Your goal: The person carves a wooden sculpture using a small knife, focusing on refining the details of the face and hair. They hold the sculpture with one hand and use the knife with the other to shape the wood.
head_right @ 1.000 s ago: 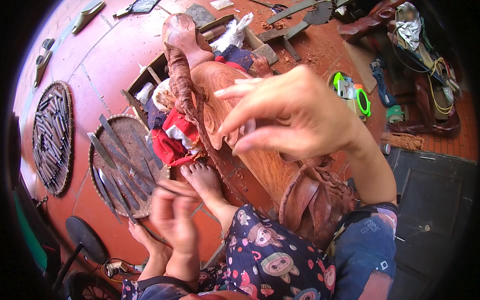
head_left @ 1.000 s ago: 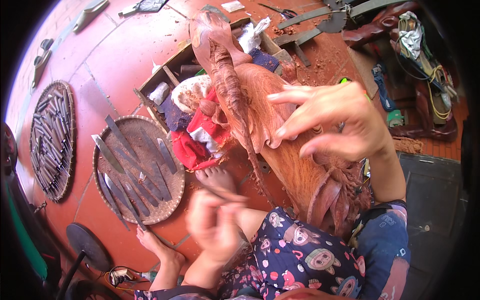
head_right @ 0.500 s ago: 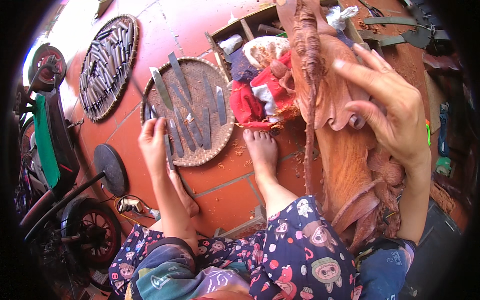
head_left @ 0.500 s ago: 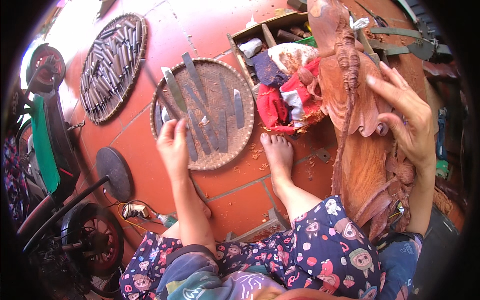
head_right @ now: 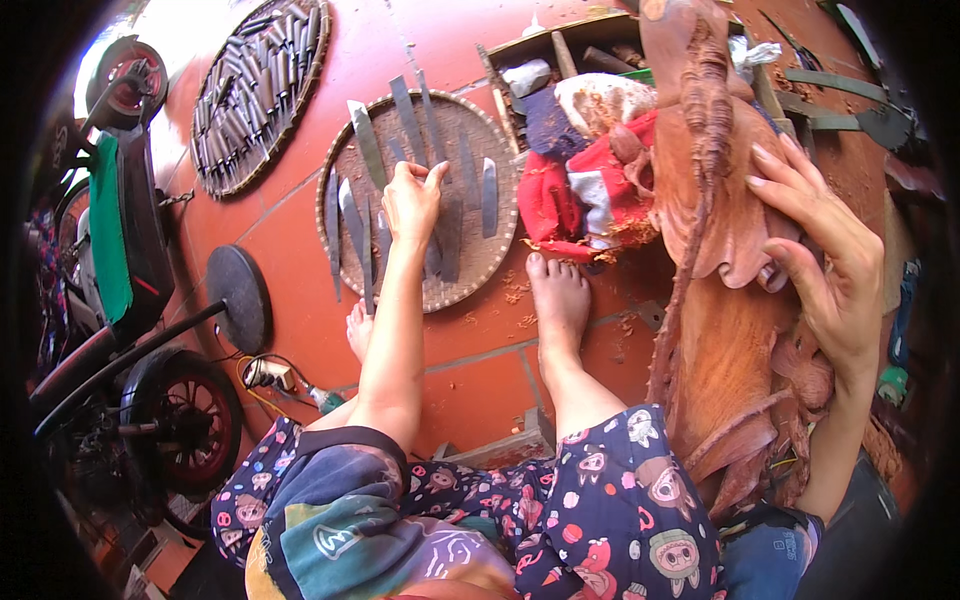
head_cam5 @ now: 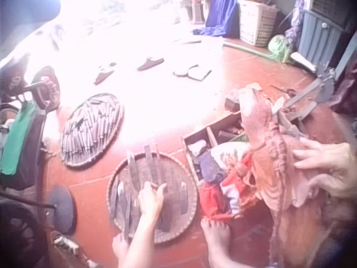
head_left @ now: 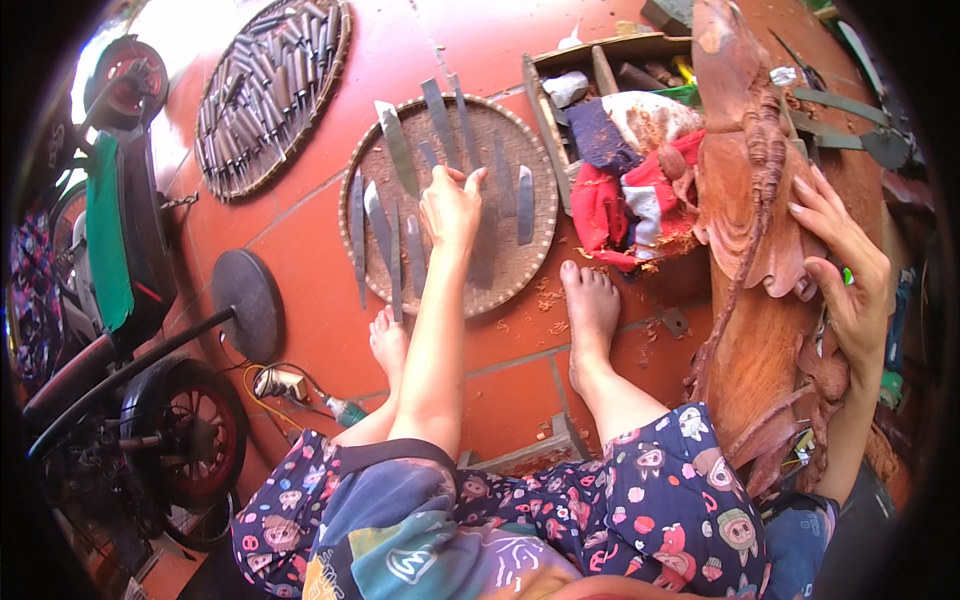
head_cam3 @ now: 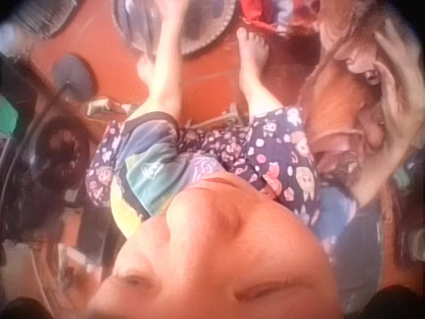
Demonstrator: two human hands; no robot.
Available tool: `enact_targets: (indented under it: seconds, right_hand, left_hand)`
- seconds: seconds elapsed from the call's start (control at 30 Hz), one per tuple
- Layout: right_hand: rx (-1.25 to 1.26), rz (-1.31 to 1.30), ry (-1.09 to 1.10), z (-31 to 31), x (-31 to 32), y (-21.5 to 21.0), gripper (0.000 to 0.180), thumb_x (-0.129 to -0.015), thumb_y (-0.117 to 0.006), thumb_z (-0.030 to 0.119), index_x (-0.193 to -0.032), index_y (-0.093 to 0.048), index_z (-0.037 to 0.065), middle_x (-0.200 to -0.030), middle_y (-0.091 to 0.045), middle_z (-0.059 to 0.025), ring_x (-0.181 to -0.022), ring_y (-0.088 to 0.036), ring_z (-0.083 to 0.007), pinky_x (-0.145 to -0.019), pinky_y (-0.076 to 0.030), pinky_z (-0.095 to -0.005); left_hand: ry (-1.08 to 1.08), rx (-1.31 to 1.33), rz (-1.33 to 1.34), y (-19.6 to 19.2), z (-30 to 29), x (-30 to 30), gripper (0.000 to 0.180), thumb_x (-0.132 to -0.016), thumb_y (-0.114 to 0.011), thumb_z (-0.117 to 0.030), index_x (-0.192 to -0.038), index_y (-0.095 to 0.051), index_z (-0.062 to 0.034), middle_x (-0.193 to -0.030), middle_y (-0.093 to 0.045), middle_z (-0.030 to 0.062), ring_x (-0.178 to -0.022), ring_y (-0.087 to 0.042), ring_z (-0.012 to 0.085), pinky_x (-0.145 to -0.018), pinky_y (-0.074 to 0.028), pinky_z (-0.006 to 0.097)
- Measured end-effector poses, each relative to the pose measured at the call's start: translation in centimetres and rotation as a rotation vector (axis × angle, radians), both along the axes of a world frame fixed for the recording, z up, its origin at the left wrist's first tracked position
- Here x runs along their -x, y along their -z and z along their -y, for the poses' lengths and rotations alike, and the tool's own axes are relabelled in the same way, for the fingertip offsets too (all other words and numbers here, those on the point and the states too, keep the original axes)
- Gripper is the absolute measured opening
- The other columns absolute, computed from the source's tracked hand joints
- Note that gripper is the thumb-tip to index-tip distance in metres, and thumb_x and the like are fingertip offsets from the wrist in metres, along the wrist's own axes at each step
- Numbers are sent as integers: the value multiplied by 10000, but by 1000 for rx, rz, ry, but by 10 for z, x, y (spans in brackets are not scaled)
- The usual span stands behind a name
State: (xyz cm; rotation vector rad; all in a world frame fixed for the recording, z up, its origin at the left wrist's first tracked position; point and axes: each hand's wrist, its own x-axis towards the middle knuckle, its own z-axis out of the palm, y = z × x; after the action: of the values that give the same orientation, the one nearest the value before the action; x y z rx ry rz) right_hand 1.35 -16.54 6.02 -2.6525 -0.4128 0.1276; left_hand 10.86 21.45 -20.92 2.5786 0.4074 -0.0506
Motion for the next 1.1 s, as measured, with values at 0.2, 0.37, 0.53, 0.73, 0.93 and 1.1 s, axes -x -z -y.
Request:
enact_targets:
  seconds: [0.2, 0.37, 0.53, 0.73, 0.93, 1.1]
  right_hand:
    - [7, -13, -11, 3, 2, -1, 370, -914, -657, 174, -1219, -658, -36, -1355, -611, -213, -1390, -458, -389, -1155, -331, -473]
    - [-2, -7, -1, 1, 3, 1, 340, -913, -641, 111, -1219, -661, -35, -1356, -612, -207, -1393, -456, -380, -1156, -331, -470]
    - [-108, 35, 28, -3, 2, 4, 302, -880, -657, 52, -1172, -696, -13, -1301, -654, -189, -1366, -493, -368, -1149, -358, -464]
    - [-128, 160, -18, 1, -6, 19, 299, -853, -737, 144, -1142, -722, 67, -1195, -706, -136, -1259, -595, -327, -1020, -499, -405]
    - [-193, 332, -3, 6, -2, 5, 307, -872, -737, 105, -1172, -714, 41, -1107, -744, -117, -1037, -718, -266, -887, -561, -342]
    - [-536, -72, 224, -17, 15, -42, 885, -769, -768, 575, -1314, -578, -97, -764, -649, -26, -572, -540, -31, -523, -423, -176]
  left_hand:
    - [-144, -51, 101, -9, -99, 36, 229, -863, -748, -284, -928, -760, -64, -818, -750, 110, -756, -726, 206, -710, -553, 348]
    - [-227, -240, -123, -20, -144, 49, 193, -818, -765, -248, -907, -776, -77, -842, -747, 157, -838, -731, 326, -801, -556, 436]
    - [-91, -433, -169, 3, -138, 44, 390, -692, -838, -306, -1023, -773, -112, -1016, -748, 153, -955, -721, 329, -880, -560, 435]
    - [-148, -335, -68, 17, -144, 44, 278, -767, -816, -243, -957, -776, -43, -859, -754, 158, -806, -738, 318, -767, -563, 433]
    - [-130, -178, 309, -57, -101, 40, 170, -855, -769, -172, -933, -750, -22, -776, -745, 104, -694, -701, 206, -655, -532, 354]
    - [78, 905, 245, -191, 26, 81, 88, -935, -680, -55, -997, -706, 2, -799, -666, 26, -678, -600, 83, -596, -475, 221]
